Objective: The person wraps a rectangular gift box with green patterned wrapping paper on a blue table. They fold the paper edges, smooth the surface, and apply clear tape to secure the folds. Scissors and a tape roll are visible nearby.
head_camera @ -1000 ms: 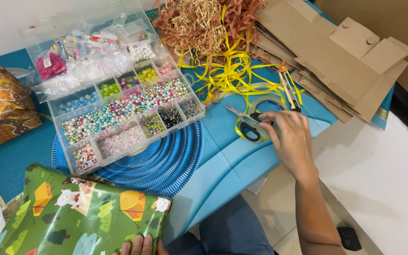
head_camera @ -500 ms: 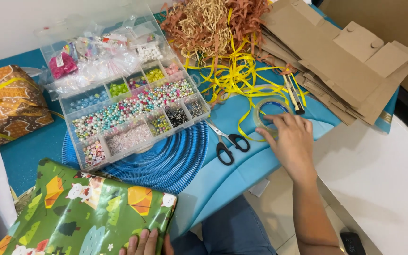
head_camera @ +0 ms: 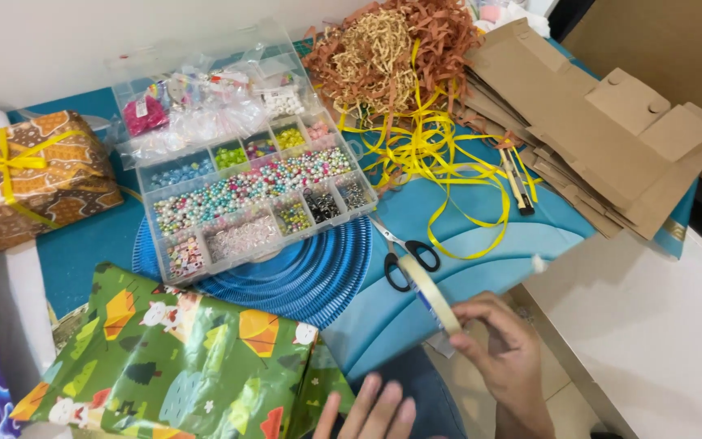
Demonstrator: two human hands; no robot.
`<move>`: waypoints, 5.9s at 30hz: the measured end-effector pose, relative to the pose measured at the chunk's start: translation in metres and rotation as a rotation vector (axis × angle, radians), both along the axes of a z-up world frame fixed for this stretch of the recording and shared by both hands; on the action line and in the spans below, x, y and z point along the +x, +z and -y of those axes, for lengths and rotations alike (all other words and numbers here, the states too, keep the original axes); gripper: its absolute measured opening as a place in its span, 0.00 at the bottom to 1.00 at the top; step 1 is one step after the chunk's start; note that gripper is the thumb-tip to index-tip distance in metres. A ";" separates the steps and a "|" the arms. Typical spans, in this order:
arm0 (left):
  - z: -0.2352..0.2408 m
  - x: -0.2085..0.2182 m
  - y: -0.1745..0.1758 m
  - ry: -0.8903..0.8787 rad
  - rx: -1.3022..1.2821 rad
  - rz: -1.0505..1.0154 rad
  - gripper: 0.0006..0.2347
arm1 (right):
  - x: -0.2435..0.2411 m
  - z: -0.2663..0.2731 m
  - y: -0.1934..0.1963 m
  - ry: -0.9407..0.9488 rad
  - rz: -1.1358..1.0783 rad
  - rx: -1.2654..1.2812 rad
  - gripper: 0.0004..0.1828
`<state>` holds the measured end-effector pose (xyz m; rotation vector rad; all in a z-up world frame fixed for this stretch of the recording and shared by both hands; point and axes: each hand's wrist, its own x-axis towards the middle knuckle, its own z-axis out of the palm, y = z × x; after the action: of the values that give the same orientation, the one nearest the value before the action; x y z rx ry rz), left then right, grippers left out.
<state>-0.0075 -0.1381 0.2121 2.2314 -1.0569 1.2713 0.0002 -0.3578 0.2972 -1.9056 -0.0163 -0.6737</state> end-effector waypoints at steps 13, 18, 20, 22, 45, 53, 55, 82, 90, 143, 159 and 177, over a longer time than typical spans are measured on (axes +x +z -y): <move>0.016 0.029 0.074 -0.357 -0.343 -0.577 0.29 | -0.026 -0.030 -0.001 0.229 -0.057 0.099 0.22; 0.013 0.027 0.080 -0.316 -0.324 -0.524 0.26 | -0.027 -0.033 0.000 0.214 -0.076 0.118 0.23; 0.011 0.028 0.080 -0.304 -0.314 -0.506 0.24 | -0.027 -0.032 -0.002 0.224 -0.063 0.116 0.22; 0.008 0.029 0.079 -0.356 -0.304 -0.532 0.20 | -0.028 -0.030 -0.007 0.240 -0.071 0.165 0.21; 0.006 0.022 0.068 -0.353 -0.170 -0.608 0.29 | -0.009 -0.025 0.049 0.271 0.106 -0.570 0.09; 0.003 0.025 0.077 -0.440 -0.073 -0.755 0.32 | -0.009 -0.030 0.037 0.270 0.080 -0.654 0.12; -0.001 0.030 0.086 -0.530 0.027 -1.167 0.42 | -0.013 -0.028 0.029 0.235 0.101 -0.627 0.16; -0.015 0.037 0.103 -0.755 -0.174 -1.418 0.42 | 0.089 0.047 0.001 0.038 -0.451 -0.765 0.27; -0.015 0.037 0.101 -0.728 -0.149 -1.442 0.44 | 0.082 0.028 -0.001 0.021 -0.233 -1.007 0.27; -0.032 0.040 0.110 -0.727 -0.195 -1.385 0.39 | 0.038 0.051 0.091 1.020 -0.375 -0.550 0.12; 0.003 0.030 0.061 -0.809 -0.576 -0.878 0.27 | 0.043 0.020 0.034 0.262 -0.164 -0.820 0.22; -0.007 0.023 0.102 -0.619 -0.451 -0.956 0.27 | 0.107 0.117 0.001 -0.375 -0.145 -0.662 0.13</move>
<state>0.0158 -0.1312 0.3140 1.6168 -0.8279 0.0928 0.1076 -0.4753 0.2979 -2.6299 0.2425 -0.8458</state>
